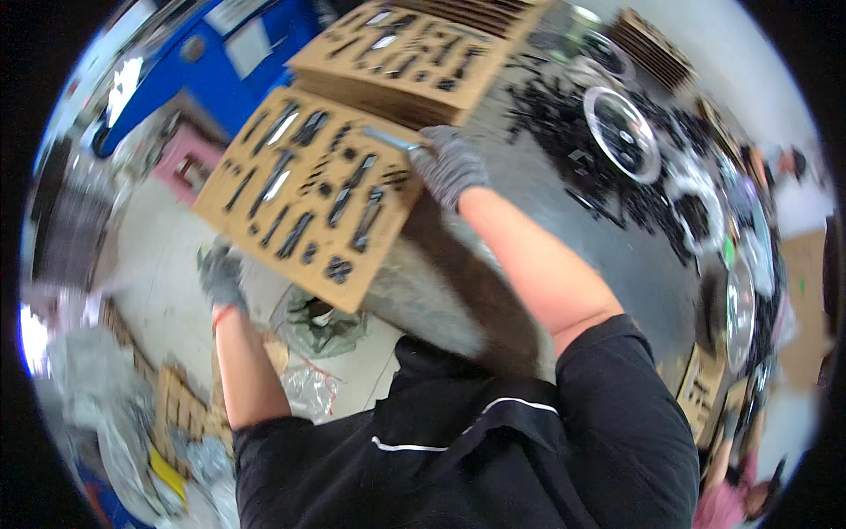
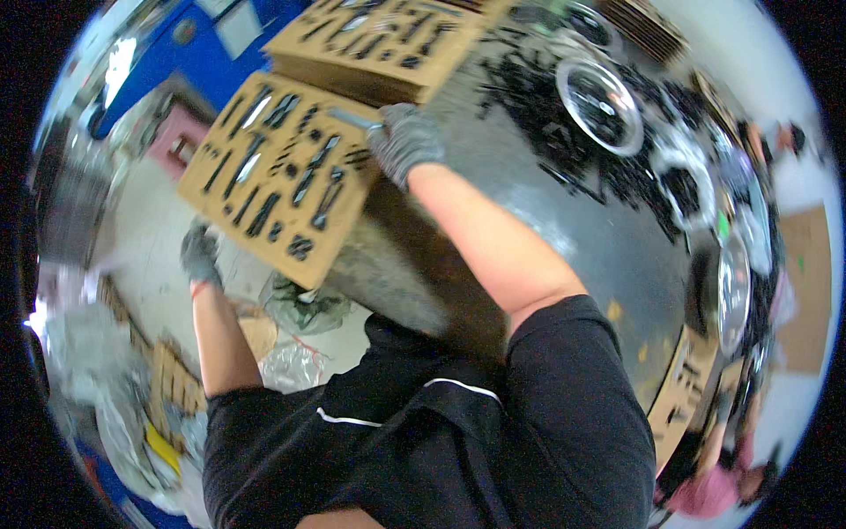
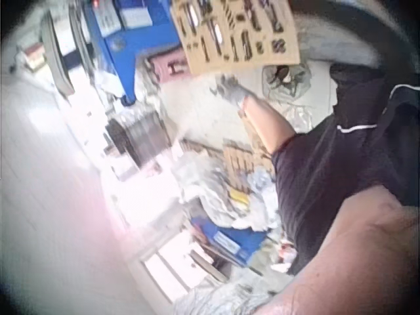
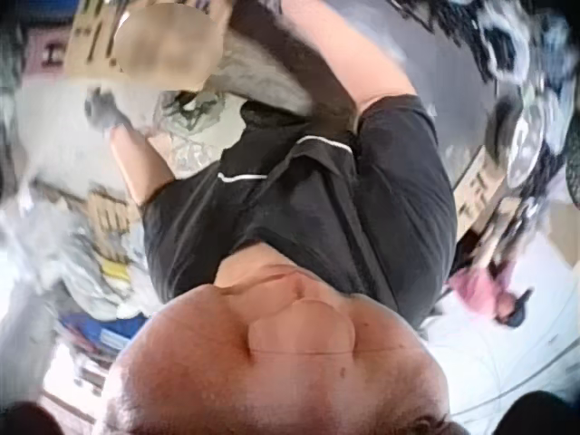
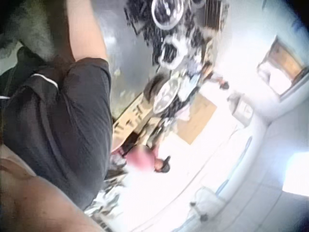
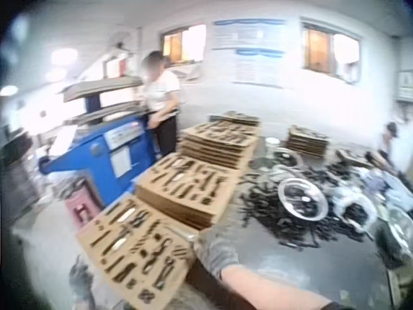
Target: The person assembles a hardware set by picking bolts, nuts, washers, and tools from a table and placing them into designated slots on a cardboard backing. The person repeatedly completes one set, moves it aside, and begins the next set using the same method.
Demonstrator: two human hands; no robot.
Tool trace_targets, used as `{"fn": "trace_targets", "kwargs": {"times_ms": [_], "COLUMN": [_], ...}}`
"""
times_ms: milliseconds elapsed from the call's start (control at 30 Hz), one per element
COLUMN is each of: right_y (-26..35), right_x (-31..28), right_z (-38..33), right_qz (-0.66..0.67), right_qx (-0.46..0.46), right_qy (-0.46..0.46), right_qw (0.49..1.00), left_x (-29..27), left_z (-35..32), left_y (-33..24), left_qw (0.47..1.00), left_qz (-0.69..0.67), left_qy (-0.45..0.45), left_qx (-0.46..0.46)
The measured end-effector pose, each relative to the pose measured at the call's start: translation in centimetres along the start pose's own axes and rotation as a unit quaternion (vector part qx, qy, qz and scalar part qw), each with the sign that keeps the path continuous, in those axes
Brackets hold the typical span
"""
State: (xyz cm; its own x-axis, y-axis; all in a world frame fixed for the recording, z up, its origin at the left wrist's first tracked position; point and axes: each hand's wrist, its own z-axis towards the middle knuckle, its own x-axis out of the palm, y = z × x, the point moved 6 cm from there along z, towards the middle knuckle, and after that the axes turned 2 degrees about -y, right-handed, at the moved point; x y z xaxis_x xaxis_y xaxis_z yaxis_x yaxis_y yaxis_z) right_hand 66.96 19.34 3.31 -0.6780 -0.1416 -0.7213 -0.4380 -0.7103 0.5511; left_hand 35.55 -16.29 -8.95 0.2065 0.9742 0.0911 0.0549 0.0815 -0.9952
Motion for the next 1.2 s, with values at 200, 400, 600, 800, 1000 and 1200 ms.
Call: {"fn": "trace_targets", "kwargs": {"times_ms": [200,400,600,800,1000,1200], "right_y": [-7.8,-12.1,-14.1,-17.4,-24.9,-22.9], "right_x": [-10.6,-16.0,-28.6,-41.8,-39.6,-36.1], "right_z": [-14.9,-28.1,-41.6,-68.6,-92.6,-80.5], "right_qz": [-0.005,-0.007,-0.095,-0.272,0.311,0.613], "right_qx": [0.077,0.148,0.194,0.389,0.449,0.325], "right_qy": [-0.077,-0.082,-0.221,-0.491,-0.634,-0.552], "right_qw": [0.994,0.986,0.951,0.731,0.547,0.463], "left_x": [7.1,22.9,30.4,33.6,35.3,35.7], "left_z": [-20.3,-38.3,-53.1,-66.3,-77.3,-80.2], "left_y": [-5.0,-2.5,2.7,4.9,5.8,7.1], "left_qw": [0.981,0.717,0.387,0.266,0.163,0.199], "left_qz": [0.032,0.311,0.441,0.34,0.304,0.296], "left_qy": [0.021,0.54,0.643,0.72,0.728,0.714], "left_qx": [0.192,0.312,0.492,0.544,0.592,0.602]}}
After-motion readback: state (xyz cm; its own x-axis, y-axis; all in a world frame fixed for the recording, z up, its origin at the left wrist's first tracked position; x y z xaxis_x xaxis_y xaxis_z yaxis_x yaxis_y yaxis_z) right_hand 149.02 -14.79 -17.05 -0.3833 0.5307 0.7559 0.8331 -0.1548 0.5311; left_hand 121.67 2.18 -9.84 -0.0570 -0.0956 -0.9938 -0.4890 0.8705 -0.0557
